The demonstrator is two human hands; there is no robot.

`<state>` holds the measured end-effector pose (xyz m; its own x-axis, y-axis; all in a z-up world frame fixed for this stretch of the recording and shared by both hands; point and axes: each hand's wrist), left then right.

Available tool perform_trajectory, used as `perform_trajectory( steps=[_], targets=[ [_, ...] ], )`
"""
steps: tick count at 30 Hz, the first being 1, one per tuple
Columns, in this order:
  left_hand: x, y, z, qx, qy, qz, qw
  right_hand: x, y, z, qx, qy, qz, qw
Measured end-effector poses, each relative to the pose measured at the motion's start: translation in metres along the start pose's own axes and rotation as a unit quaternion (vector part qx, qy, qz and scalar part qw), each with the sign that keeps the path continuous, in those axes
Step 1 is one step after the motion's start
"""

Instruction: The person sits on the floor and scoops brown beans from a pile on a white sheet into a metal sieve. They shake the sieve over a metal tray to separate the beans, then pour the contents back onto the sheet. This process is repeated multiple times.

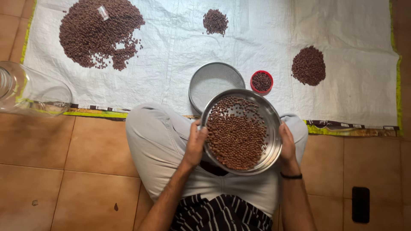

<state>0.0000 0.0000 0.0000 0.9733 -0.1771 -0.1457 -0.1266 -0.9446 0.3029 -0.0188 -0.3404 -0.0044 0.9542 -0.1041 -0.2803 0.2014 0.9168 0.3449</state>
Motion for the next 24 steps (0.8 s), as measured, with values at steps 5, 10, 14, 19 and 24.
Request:
perform_trajectory(
  steps=[5,10,14,19,24],
  targets=[
    [0.007,0.006,-0.005,-0.070,-0.007,0.008,0.998,-0.017,0.027,0.025,-0.037,-0.045,-0.038,0.998],
    [0.012,0.010,-0.014,0.014,-0.044,0.017,0.999,-0.023,0.026,0.034,-0.015,-0.055,-0.030,0.998],
    [0.018,0.011,-0.018,-0.112,0.049,0.032,0.992,-0.028,0.031,0.033,-0.046,-0.097,-0.021,0.994],
    [0.023,0.027,-0.016,-0.086,0.066,0.006,0.994,-0.030,0.031,0.042,-0.050,-0.127,-0.034,0.990],
    [0.037,0.051,-0.014,-0.104,0.039,-0.019,0.994,-0.030,0.020,0.051,-0.074,-0.157,-0.046,0.984]
  ],
)
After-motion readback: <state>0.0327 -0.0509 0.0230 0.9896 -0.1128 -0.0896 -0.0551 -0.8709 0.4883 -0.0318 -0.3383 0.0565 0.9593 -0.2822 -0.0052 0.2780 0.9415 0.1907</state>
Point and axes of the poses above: each hand's wrist, its own x-axis towards the middle knuckle, its own y-axis out of the palm, z = x × y, and after that the axes turned 1 degree about x, right-handed
